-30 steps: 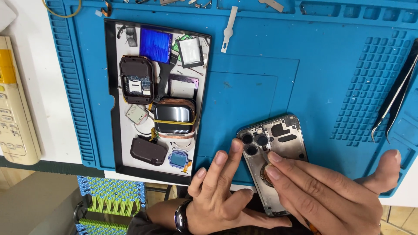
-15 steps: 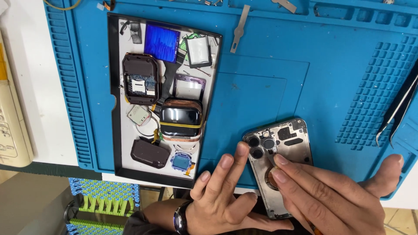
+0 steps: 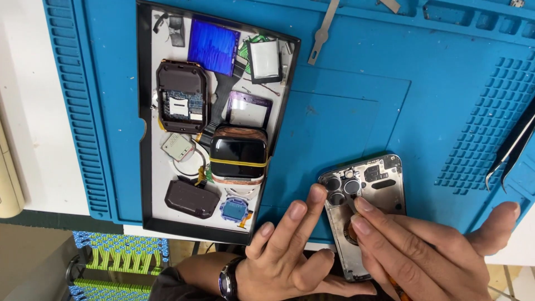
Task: Cleaning the internal frame of a smartphone around the camera module area using a precision tool
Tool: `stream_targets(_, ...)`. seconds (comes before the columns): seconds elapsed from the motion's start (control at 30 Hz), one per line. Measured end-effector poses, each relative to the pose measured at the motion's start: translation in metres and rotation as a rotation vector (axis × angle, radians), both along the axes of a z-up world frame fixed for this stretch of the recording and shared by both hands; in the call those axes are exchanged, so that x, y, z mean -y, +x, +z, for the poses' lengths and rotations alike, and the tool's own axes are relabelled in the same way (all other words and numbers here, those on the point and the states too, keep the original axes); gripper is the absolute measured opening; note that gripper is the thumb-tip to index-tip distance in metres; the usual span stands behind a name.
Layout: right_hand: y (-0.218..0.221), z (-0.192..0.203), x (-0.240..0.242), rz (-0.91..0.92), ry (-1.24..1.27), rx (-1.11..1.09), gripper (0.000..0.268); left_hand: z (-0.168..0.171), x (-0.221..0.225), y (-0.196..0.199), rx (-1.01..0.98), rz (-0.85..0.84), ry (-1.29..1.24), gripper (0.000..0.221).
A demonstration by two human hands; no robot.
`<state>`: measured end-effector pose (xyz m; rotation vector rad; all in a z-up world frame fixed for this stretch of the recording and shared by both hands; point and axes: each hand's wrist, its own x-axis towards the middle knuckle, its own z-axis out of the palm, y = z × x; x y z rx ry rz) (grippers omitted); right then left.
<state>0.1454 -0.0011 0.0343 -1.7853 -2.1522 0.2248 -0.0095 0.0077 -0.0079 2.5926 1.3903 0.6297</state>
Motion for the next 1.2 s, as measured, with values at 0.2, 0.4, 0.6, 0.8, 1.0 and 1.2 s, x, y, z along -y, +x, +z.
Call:
stream_targets(0.2,0.008,0.0,0.009,0.022,-0.255,-0.007,0.108,0.002,-0.003,-0.002,0.015,-0.005,-0.017,0.027)
stream_targets(0.4,0.006,0.007,0.009,0.031,-0.05,0.065,0.044,0.001,-0.004,-0.001,0.018,0.0,0.01,0.028)
stream_targets(0.6,0.008,-0.002,-0.003,0.143,0.012,0.112,0.109,0.002,-0.004,-0.002,0.024,-0.012,-0.004,0.026)
stream_targets(0.8,0.003,-0.001,-0.001,0.069,0.007,0.056,0.103,0.001,-0.003,0.0,0.011,-0.006,0.001,0.022)
stream_targets(1.0,-0.003,0.043,0.0,-0.192,-0.224,-0.12,0.017,0.008,0.003,-0.003,0.031,-0.008,-0.065,0.036)
stream_targets(1.2,0.004,0.04,0.043,-0.316,-0.027,-0.357,0.026,-0.009,0.03,-0.027,0.585,-0.155,-0.035,0.074)
